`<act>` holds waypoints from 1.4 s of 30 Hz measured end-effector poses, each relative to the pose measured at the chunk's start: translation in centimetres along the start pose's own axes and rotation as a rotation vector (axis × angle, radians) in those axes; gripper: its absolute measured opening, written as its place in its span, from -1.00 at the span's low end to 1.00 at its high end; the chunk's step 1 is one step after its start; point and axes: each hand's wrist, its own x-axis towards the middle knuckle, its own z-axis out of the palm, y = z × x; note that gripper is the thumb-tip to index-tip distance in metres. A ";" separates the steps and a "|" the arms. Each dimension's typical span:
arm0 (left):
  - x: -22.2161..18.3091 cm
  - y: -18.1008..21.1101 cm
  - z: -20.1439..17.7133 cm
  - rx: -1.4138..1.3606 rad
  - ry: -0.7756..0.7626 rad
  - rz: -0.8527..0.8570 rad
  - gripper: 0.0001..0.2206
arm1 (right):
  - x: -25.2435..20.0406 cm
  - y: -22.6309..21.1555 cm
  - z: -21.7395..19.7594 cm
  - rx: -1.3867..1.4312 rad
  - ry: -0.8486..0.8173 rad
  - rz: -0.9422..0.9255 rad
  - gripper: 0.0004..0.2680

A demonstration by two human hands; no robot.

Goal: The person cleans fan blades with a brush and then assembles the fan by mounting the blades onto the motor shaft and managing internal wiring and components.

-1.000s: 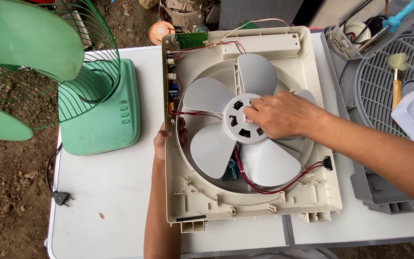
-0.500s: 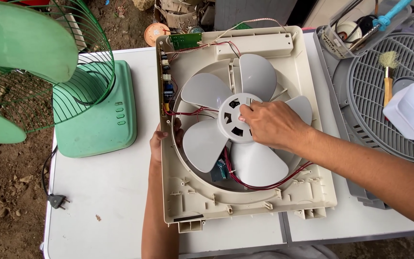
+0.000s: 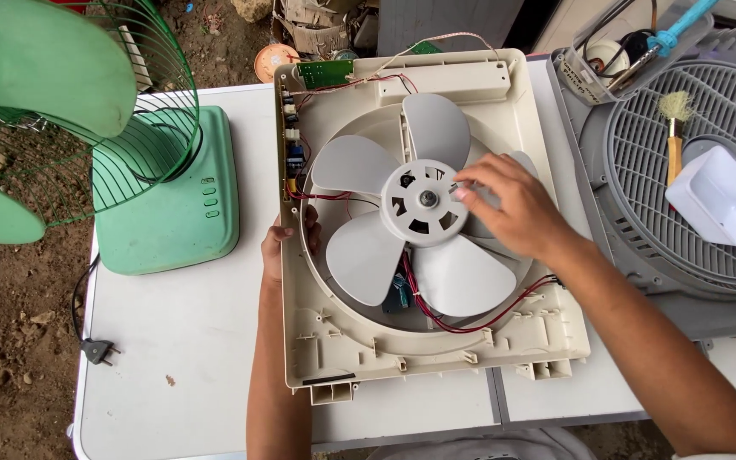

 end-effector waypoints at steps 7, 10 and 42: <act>0.0 -0.3 -0.4 0.006 0.004 0.001 -0.60 | 2.0 -4.0 0.6 -0.103 -0.053 -0.147 -0.89; -0.1 -0.1 0.0 0.001 -0.024 -0.013 -0.61 | 2.5 -4.8 -0.1 -0.234 -0.134 -0.171 -0.89; 0.2 -0.3 -0.3 0.007 -0.018 0.014 -0.64 | 4.7 -3.7 0.5 -0.736 -0.446 -0.358 -0.79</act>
